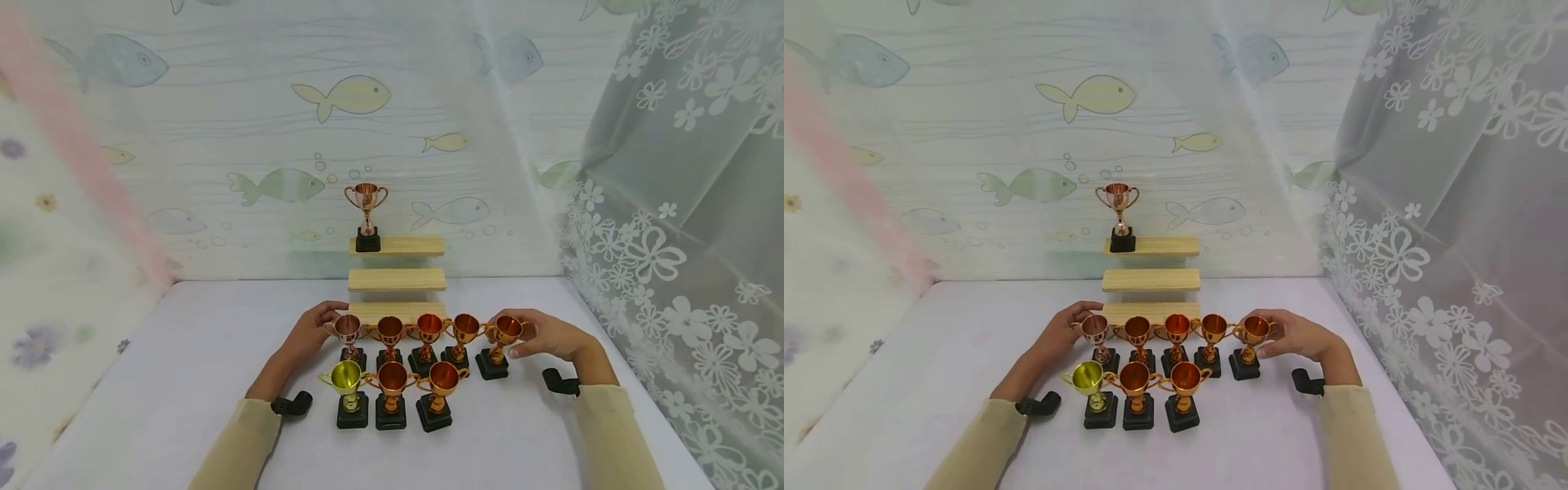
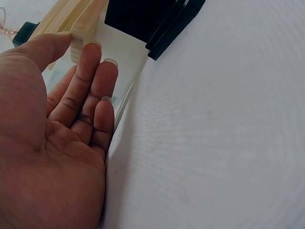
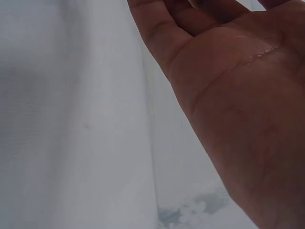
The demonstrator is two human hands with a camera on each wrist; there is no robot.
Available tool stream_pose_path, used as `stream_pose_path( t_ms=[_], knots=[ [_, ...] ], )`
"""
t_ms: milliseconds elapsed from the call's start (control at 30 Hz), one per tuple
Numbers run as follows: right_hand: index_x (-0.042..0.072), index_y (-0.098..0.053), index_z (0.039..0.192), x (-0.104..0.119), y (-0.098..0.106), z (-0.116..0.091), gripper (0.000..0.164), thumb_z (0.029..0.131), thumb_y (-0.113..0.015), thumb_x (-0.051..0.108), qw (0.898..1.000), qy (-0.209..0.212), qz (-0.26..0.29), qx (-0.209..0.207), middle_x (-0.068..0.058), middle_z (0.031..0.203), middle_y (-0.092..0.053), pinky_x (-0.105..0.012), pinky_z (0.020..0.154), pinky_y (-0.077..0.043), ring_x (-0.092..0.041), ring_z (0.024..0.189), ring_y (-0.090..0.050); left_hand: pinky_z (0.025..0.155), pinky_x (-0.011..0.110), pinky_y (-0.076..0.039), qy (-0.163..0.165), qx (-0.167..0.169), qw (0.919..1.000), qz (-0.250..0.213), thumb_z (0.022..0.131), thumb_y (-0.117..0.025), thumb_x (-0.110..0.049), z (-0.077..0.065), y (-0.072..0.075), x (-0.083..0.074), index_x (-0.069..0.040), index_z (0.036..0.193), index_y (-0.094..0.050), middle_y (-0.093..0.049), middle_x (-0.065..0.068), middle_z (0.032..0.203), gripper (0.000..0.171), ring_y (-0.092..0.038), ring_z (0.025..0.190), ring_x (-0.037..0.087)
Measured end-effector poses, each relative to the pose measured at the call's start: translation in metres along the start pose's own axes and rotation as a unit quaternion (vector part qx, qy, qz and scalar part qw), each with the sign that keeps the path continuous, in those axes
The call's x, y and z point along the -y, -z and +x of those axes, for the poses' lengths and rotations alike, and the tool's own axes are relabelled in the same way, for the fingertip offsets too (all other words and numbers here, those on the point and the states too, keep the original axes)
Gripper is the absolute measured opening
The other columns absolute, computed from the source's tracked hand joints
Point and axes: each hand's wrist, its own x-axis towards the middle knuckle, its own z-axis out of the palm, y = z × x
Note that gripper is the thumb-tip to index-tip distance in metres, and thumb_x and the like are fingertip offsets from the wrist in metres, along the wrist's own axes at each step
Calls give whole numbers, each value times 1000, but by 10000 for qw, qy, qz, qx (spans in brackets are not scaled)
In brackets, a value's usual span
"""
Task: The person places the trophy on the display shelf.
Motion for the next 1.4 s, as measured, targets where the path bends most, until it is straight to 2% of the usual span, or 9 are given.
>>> stream_pose_path(
  t_ms=[67, 133, 233, 467, 567, 700, 867, 1167, 1400],
  knots=[
    [8, -59, 132, -3, -1, 1, 52, 84, -74, 2, 9999, -63, 98, -48, -14, 122, -67, -42, 90, -49, -26, 110, -64, 69, 28, -39, -4, 39, 10000, -67, 91, -53, 6, -1, 1, -1, -7, 136, -57, -70, 10, 100, 47, -59, 83, 15],
    [5, -60, 131, -6, -3, 2, 51, 82, -75, 2, 9998, -95, 178, -61, -18, 121, -67, -42, 91, -48, -26, 108, -64, 70, 29, -40, -16, 79, 9998, -164, 90, -51, 8, -2, 1, -1, -6, 137, -56, -69, 12, 101, 49, -62, 85, 15],
    [3, -62, 128, -7, -5, 3, 49, 81, -77, 4, 9994, -239, 184, -161, -16, 118, -69, -43, 93, -47, -25, 106, -65, 72, 30, -42, -65, 119, 9996, -250, 87, -49, 12, -2, 1, 0, -5, 137, -55, -68, 13, 101, 53, -65, 86, 17],
    [-11, -61, 120, -14, -3, 8, 41, 82, -74, -2, 9995, 125, 302, 14, -16, 112, -70, -40, 89, -50, -21, 100, -66, 77, 28, -46, -82, 75, 9999, -109, 90, -51, 9, 0, -1, 4, -9, 137, -56, -69, 10, 101, 50, -66, 87, 16],
    [-11, -62, 119, -15, -2, 10, 40, 82, -73, -2, 9994, 228, 265, 12, -16, 110, -70, -41, 90, -50, -21, 100, -64, 76, 29, -46, -98, 60, 9998, -169, 90, -50, 9, 0, -1, 3, -8, 137, -56, -69, 11, 101, 50, -66, 87, 18],
    [-6, -64, 119, -16, -1, 9, 38, 82, -73, 1, 9996, 153, 218, -67, -14, 110, -70, -43, 90, -49, -22, 99, -64, 77, 28, -45, -117, 40, 9999, -119, 92, -52, 5, 1, -2, 4, -9, 136, -56, -70, 9, 101, 46, -66, 88, 16],
    [-4, -64, 120, -19, -2, 7, 40, 82, -73, 1, 9996, 35, 217, -160, -16, 110, -70, -47, 88, -48, -23, 96, -65, 66, 26, -40, -188, 89, 9995, -248, 90, -51, 8, 1, -2, 6, -8, 136, -56, -69, 10, 100, 49, -62, 81, 15],
    [-12, -61, 120, -23, -4, 8, 42, 82, -74, 2, 9995, 159, 170, -206, -19, 111, -69, -41, 91, -49, -21, 100, -65, 60, 26, -36, -206, 148, 9992, -317, 90, -51, 9, 1, 0, 7, -8, 137, -55, -68, 12, 100, 50, -56, 76, 16],
    [-7, -65, 118, -21, -3, 7, 38, 84, -74, 6, 9991, 201, -147, -331, -18, 109, -70, -39, 89, -47, -19, 96, -65, 57, 26, -34, -177, 123, 9992, -333, 89, -51, 9, 2, 1, 7, -8, 136, -56, -68, 12, 100, 50, -52, 71, 16]
  ],
)
